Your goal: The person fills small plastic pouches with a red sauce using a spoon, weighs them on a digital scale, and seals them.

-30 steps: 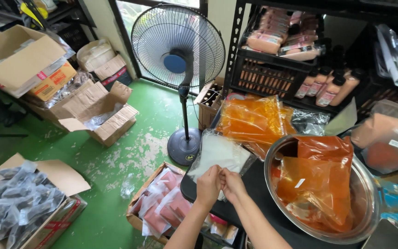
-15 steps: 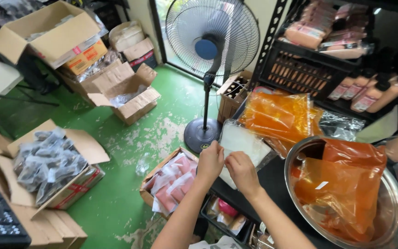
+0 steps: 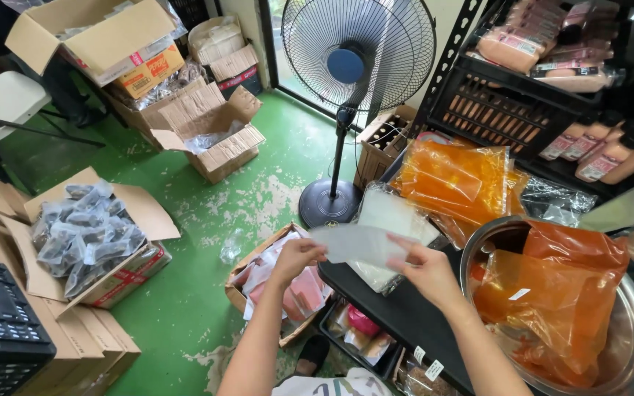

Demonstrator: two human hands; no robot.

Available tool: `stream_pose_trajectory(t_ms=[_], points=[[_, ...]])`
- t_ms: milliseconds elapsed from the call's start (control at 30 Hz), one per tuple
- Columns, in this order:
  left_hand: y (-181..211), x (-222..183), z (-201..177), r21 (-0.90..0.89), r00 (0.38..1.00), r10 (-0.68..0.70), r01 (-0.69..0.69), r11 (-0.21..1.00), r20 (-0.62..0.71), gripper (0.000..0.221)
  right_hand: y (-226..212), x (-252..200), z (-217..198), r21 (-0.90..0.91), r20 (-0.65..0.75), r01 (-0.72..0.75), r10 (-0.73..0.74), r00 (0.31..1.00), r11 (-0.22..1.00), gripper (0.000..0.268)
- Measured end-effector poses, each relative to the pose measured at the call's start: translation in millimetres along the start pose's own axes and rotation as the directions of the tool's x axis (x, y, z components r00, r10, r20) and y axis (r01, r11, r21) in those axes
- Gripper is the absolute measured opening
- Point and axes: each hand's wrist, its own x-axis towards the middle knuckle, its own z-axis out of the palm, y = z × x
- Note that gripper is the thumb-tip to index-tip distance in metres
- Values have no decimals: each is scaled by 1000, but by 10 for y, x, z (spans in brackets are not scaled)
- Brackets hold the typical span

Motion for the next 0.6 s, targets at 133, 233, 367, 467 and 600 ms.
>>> stream_pose_trajectory(t_ms=[133, 233, 367, 467, 600], points=[[-409, 189, 99, -266, 986, -19, -26, 964, -165, 32, 58, -95, -10, 268, -6, -204, 214, 977, 941, 38], [-461, 259, 217, -186, 974, 3, -46, 982, -227, 28, -136, -180, 42, 309, -36, -233, 256, 966, 922, 35], [-576, 350, 328, 75, 891, 156, -137, 988, -427, 27, -132, -228, 172, 267, -73, -267, 295, 953, 926, 23], [-442, 204, 457, 172, 818, 240, -174, 970, -522, 29, -119, -235, 267, 211, -78, -259, 280, 957, 943, 19], [-299, 91, 608, 321, 746, 398, -256, 912, -534, 29, -256, -244, 276, 258, -85, -245, 274, 958, 935, 27]])
